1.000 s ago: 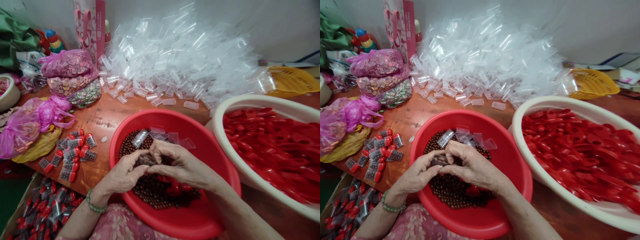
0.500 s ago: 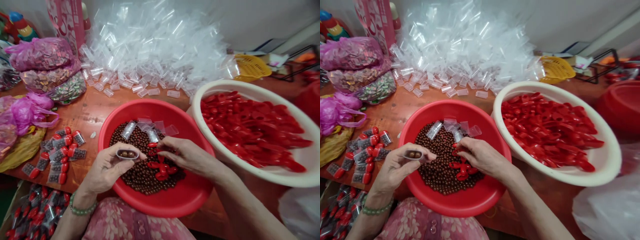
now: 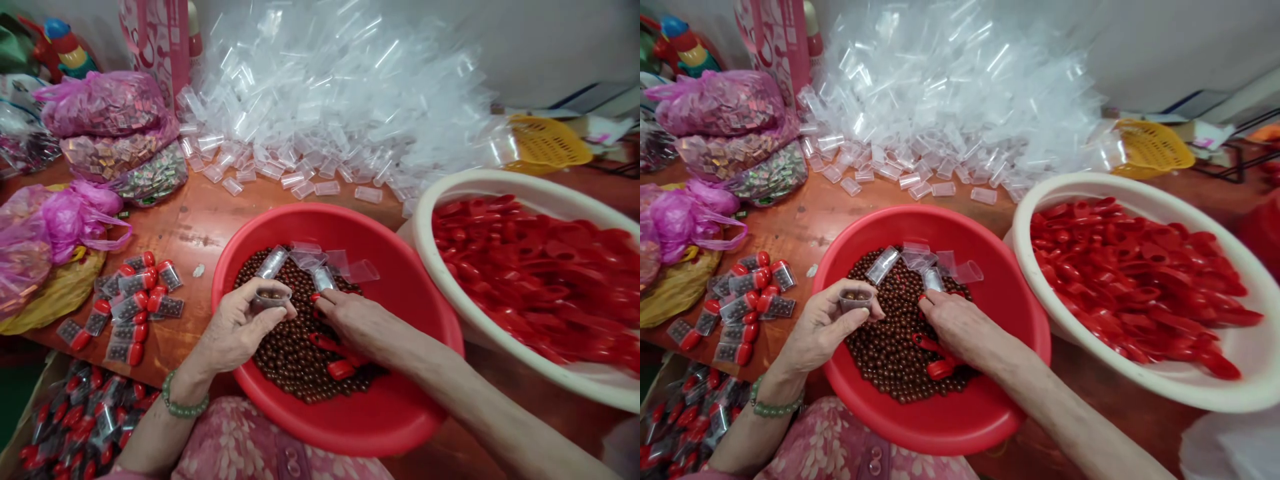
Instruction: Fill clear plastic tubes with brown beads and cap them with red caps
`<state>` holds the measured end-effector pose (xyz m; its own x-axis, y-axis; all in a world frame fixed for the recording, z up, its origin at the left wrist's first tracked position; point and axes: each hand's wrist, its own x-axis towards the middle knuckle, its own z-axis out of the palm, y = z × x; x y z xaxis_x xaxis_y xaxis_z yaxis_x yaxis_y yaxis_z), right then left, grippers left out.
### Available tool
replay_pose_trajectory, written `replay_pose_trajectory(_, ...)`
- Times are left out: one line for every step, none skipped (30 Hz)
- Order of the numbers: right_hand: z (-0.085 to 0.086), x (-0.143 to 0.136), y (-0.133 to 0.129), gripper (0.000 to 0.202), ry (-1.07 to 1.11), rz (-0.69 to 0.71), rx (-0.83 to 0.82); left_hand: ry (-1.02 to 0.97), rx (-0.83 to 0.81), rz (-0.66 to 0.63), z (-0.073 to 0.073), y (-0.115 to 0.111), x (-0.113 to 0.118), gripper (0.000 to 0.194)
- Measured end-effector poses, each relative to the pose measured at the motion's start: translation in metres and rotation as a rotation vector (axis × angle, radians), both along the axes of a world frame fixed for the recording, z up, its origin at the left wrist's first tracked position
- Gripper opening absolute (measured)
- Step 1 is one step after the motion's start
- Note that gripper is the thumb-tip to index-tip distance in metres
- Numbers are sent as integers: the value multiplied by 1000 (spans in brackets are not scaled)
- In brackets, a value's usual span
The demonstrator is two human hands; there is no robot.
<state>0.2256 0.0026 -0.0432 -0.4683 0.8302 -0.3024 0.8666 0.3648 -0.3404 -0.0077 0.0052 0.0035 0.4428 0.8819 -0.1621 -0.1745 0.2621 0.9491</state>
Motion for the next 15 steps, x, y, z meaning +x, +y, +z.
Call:
replay_pose_trajectory(3, 3, 0, 6, 18, -10, 3, 3, -3, -3, 0, 0, 0, 19)
replay_pose_trajectory(7, 6, -1, 11, 76, -43, -1, 8, -9, -11, -1, 0, 0, 19)
replay_pose_trajectory(13, 8, -1, 14, 171, -94, -10, 14, -16, -17, -1, 0, -1, 19)
replay_pose_trajectory(19, 11, -2, 17, 281, -152, -16, 23, -22, -22, -1, 0, -1, 19)
replay_pose_trajectory(26, 12, -3, 19, 410, -221, -24, 33, -26, -24, -1, 0, 0, 19)
replay_pose_trajectory(33, 13, -4, 22, 552, -299, -40, 41, -29, -22, 0, -1, 1, 18)
replay_pose_trajectory(38, 13, -5, 23, 697, -373, -62, 46, -33, -20, 1, -1, 2, 17)
replay_pose_trajectory(42, 13, -7, 25, 825, -433, -93, 46, -38, -19, 2, -2, 4, 16)
replay_pose_trajectory(44, 12, -8, 26, 926, -474, -126, 44, -44, -17, 3, -3, 6, 16)
replay_pose_trajectory(45, 10, -9, 27, 1038, -516, -167, 46, -49, -16, 4, -4, 9, 16)
replay_pose_trajectory(44, 9, -10, 29, 1134, -547, -199, 53, -51, -13, 5, -6, 12, 17)
replay_pose_trajectory(43, 7, -11, 29, 1195, -563, -214, 64, -46, -2, 6, -8, 16, 18)
replay_pose_trajectory(42, 6, -12, 29, 1235, -573, -217, 73, -40, 13, 6, -10, 20, 19)
replay_pose_trajectory(40, 4, -12, 29, 1261, -581, -210, 76, -39, 29, 6, -11, 23, 20)
replay_pose_trajectory(39, 2, -13, 29, 1276, -586, -199, 66, -49, 43, 6, -13, 26, 22)
